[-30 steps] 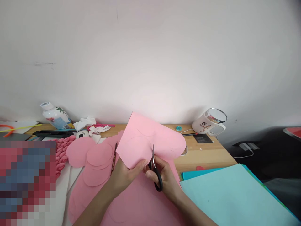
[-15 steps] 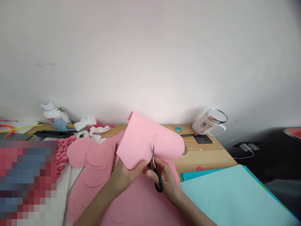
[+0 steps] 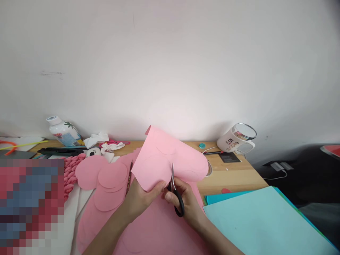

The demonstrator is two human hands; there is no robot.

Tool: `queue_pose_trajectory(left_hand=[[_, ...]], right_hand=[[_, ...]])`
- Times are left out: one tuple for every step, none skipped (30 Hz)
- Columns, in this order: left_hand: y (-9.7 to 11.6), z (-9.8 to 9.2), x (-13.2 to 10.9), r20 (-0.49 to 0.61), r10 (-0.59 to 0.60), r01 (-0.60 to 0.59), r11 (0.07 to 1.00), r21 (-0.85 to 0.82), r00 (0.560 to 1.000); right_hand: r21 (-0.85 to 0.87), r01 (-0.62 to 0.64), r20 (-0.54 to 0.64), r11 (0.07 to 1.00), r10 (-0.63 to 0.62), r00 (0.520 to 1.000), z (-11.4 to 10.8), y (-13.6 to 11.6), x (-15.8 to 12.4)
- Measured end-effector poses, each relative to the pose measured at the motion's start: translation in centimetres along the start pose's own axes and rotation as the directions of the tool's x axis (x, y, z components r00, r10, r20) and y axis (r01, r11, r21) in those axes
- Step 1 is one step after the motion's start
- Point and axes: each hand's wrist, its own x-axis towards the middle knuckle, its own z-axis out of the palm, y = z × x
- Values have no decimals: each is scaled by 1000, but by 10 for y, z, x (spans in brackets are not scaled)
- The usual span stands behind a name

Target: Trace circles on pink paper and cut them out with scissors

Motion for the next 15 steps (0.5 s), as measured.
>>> queue_pose_trajectory(left_hand=[[0,0,0,11,-3,3,1000,-4,1000],[0,0,0,23,-8,8,1000,-6,1000],[-1,-1,0,32,-12,12,1000,-9,999],[-1,-1,0,38,-16,16,1000,-12,999],[-1,-1,0,37,-19,19,1000,-15,999],[0,-1,0,29,-19,20,1000,-20,999],[0,0,0,17,-20,20,999,-25,1000],[0,0,0,1,-22,22,999,-28,1000],[1,1,-1,-13,-26,26,999,-29,1000],[1,1,-1,-25,-30,30,999,-28,999],[1,2,-1,-32,-35,35,999,-25,999],[1,2,-2,-38,-41,40,999,-22,998],[1,2,-2,-41,-46,45,999,-21,998],[1,2,-2,-44,-47,46,999,-25,998],[1,1,-2,-45,-45,44,999,-31,998]], right_hand=[[-5,-3,-2,1000,3,1000,0,0,0],[-9,-4,-4,1000,4,1000,0,0,0],[-12,-4,-6,1000,4,1000,0,-1,0],[-13,-3,-8,1000,3,1000,0,-1,0],[-12,-2,-9,1000,2,1000,0,-1,0],[-15,-2,-9,1000,2,1000,0,-1,0],[-20,-4,-10,1000,3,1000,0,-1,0],[-28,-6,-13,1000,5,1000,0,0,0],[-39,-9,-14,999,8,1000,0,0,0],[-51,-13,-15,999,12,1000,0,0,0],[-60,-17,-16,998,16,1000,0,0,-1],[-67,-19,-16,998,18,1000,0,1,-1],[-72,-19,-14,997,18,1000,0,1,-1],[-76,-19,-12,997,19,1000,-1,2,-1],[-80,-21,-11,997,21,1000,-1,2,-1]])
